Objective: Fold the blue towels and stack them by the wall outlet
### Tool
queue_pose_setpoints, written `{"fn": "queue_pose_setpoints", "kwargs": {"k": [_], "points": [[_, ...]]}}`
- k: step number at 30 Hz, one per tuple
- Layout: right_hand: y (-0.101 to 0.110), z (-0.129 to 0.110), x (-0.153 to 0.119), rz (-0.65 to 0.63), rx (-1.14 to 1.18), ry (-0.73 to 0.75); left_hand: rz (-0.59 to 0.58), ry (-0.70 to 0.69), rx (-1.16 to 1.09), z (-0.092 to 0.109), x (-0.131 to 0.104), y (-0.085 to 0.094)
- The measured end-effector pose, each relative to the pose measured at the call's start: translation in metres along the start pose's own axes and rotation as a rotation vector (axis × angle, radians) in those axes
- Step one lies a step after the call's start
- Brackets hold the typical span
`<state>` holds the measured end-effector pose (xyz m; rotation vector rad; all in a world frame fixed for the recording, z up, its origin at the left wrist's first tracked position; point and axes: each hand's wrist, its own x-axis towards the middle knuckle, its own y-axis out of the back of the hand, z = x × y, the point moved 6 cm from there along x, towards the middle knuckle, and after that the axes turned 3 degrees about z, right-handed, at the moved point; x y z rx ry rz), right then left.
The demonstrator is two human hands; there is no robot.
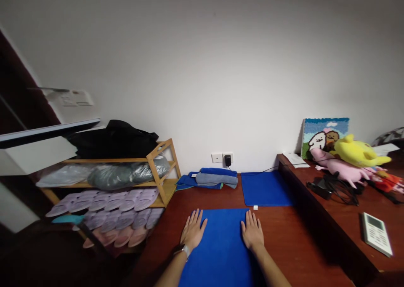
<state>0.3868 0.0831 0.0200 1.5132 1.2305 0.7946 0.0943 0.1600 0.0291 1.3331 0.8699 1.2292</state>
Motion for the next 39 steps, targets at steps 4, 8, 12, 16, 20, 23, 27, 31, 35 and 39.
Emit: {"fn": "queue_pose_setpoints", "kwargs": {"k": [4,8,12,16,20,23,27,31,35,39], "points": [[0.007,-0.008,0.011,0.049,0.023,0.045,-0.002,0.002,0.01,-0.001,0.002,-0.002],[0.0,-0.008,0.018,0.021,0.0,0.082,-0.001,-0.005,0.007,-0.005,0.002,-0.004],[-0.003,-0.004,0.018,0.043,0.031,0.09,-0.004,-0.01,-0.004,-0.005,0.002,-0.006],[0.001,-0.004,0.015,0.052,0.051,0.093,-0.022,-0.006,0.007,-0.004,0.004,-0.007],[0.002,-0.005,0.015,0.055,0.059,0.098,-0.052,-0.01,0.038,-0.007,0.005,-0.007],[0.001,-0.005,0.017,0.071,0.055,0.104,0.06,-0.08,0.025,0.008,0.001,0.003],[-0.001,-0.005,0.018,0.075,0.037,0.109,0.134,-0.279,-0.085,0.076,-0.007,0.011],[-0.008,-0.002,0.019,0.061,-0.011,0.153,0.034,-0.454,-0.215,0.167,-0.008,-0.001],[-0.016,0.0,0.022,0.054,-0.074,0.193,-0.057,-0.39,-0.276,0.193,-0.003,-0.023],[-0.015,0.002,0.024,0.069,-0.046,0.118,-0.083,-0.336,-0.223,0.139,0.001,-0.021]]}}
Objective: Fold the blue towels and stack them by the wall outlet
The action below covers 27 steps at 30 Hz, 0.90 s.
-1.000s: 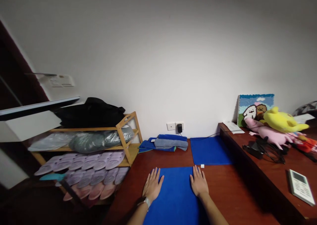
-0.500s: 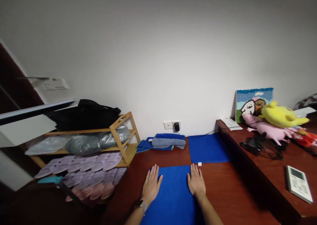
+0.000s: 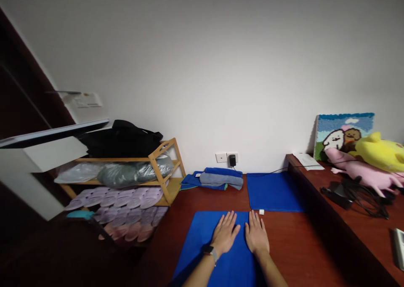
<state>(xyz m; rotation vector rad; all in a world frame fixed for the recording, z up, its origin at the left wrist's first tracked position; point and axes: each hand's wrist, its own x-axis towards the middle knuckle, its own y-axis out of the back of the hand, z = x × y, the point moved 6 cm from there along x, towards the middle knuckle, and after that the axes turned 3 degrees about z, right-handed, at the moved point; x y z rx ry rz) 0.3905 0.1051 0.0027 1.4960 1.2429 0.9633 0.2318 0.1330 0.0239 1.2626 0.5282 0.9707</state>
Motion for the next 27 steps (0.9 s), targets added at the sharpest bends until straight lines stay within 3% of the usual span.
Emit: {"fn": "queue_pose_setpoints", "kwargs": {"k": [5,7,9,18,23,27], "points": [[0.003,-0.001,-0.002,-0.004,0.024,-0.014,-0.023,0.234,0.134,-0.111,-0.036,0.045],[0.002,-0.001,-0.003,-0.008,0.009,-0.021,-0.005,0.285,0.156,-0.142,-0.048,0.053],[0.001,-0.001,-0.003,-0.007,0.007,-0.026,0.029,0.297,0.165,-0.158,-0.056,0.054],[0.013,-0.006,-0.007,-0.058,0.014,-0.036,0.084,0.286,0.171,-0.155,-0.058,0.054],[0.012,-0.004,-0.037,0.048,0.051,-0.052,0.088,0.293,0.165,-0.158,-0.056,0.052],[0.004,-0.007,-0.061,0.008,0.051,-0.017,0.079,0.29,0.168,-0.158,-0.054,0.052]]}}
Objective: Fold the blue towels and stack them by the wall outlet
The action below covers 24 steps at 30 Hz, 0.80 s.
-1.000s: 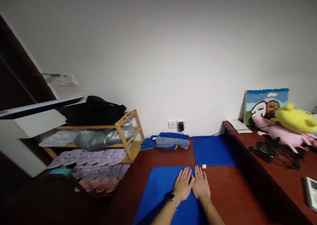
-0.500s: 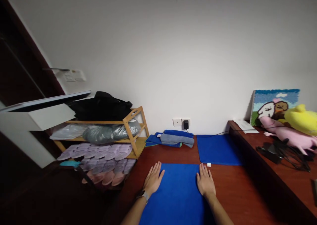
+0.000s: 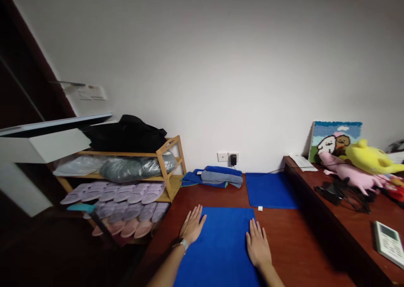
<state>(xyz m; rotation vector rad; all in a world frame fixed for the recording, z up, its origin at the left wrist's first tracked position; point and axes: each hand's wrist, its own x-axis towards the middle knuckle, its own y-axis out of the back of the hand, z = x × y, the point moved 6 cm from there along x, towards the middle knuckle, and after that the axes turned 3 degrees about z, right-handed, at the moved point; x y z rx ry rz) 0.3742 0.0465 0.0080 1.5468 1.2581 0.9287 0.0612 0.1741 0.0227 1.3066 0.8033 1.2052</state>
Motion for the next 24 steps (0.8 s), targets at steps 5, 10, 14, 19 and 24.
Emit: {"fn": "queue_pose_setpoints", "kwargs": {"k": [5,10,14,19,24], "points": [[0.002,-0.003,-0.003,-0.026,-0.004,-0.007,0.034,0.024,0.016,0.002,-0.001,0.017],[0.004,-0.003,-0.002,-0.023,-0.001,0.004,0.111,-0.16,-0.11,0.075,-0.02,0.03],[0.001,0.0,-0.002,-0.013,-0.013,0.005,0.009,-0.457,-0.175,0.15,-0.057,0.013],[0.0,0.001,-0.003,-0.019,-0.014,0.009,-0.085,-0.312,-0.086,0.112,-0.079,0.0],[0.002,0.0,-0.006,-0.033,-0.034,0.009,-0.04,-0.068,0.006,0.017,-0.088,0.013]]}}
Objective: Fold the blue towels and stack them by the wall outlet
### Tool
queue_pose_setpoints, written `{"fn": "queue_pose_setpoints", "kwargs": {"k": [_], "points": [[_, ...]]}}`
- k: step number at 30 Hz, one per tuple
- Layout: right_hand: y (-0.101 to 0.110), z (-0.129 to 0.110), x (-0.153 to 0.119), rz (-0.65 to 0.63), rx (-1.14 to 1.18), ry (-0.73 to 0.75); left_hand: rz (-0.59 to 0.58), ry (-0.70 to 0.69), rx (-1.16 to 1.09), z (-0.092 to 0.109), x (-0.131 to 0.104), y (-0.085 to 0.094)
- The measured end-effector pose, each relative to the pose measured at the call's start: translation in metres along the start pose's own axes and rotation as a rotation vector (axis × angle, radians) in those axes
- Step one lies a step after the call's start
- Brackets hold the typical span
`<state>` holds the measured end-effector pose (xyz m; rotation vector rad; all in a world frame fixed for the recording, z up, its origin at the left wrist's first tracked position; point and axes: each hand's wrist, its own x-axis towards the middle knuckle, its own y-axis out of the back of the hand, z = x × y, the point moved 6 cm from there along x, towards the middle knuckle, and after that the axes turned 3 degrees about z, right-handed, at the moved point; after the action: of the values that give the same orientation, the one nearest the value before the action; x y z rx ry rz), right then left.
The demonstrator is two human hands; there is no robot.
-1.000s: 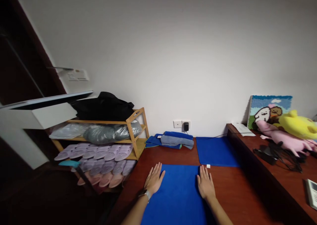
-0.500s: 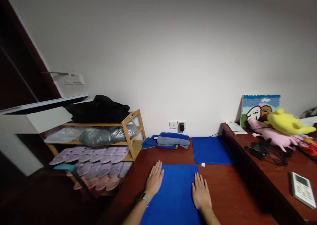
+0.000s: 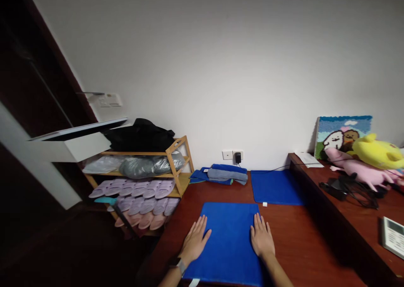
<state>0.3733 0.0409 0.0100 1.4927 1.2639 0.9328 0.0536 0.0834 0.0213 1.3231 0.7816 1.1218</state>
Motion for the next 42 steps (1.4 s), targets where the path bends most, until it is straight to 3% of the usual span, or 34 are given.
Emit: {"fn": "queue_pose_setpoints", "kwargs": {"k": [3,9,13,19,26,33,37,42], "points": [[0.002,-0.001,-0.001,-0.015,-0.007,-0.009,0.036,0.048,0.021,-0.018,-0.007,0.004],[0.015,-0.006,-0.008,-0.014,-0.015,-0.034,0.036,0.059,-0.007,-0.009,-0.008,0.008],[0.013,-0.011,-0.041,0.08,0.019,0.034,0.061,0.06,-0.023,-0.011,-0.008,0.008],[-0.012,-0.008,-0.108,0.012,0.035,0.151,0.066,0.073,-0.023,-0.01,-0.007,0.013],[0.002,-0.012,-0.12,0.011,0.112,0.171,0.218,0.016,0.006,-0.004,-0.024,0.043],[0.011,0.008,-0.101,0.087,0.19,0.156,0.061,-0.4,0.018,-0.019,-0.086,0.043],[0.028,0.034,-0.057,0.153,0.139,0.114,0.048,-0.392,0.031,-0.032,-0.096,0.055],[0.057,0.069,0.026,0.17,-0.02,-0.019,0.054,-0.374,0.026,-0.034,-0.099,0.067]]}}
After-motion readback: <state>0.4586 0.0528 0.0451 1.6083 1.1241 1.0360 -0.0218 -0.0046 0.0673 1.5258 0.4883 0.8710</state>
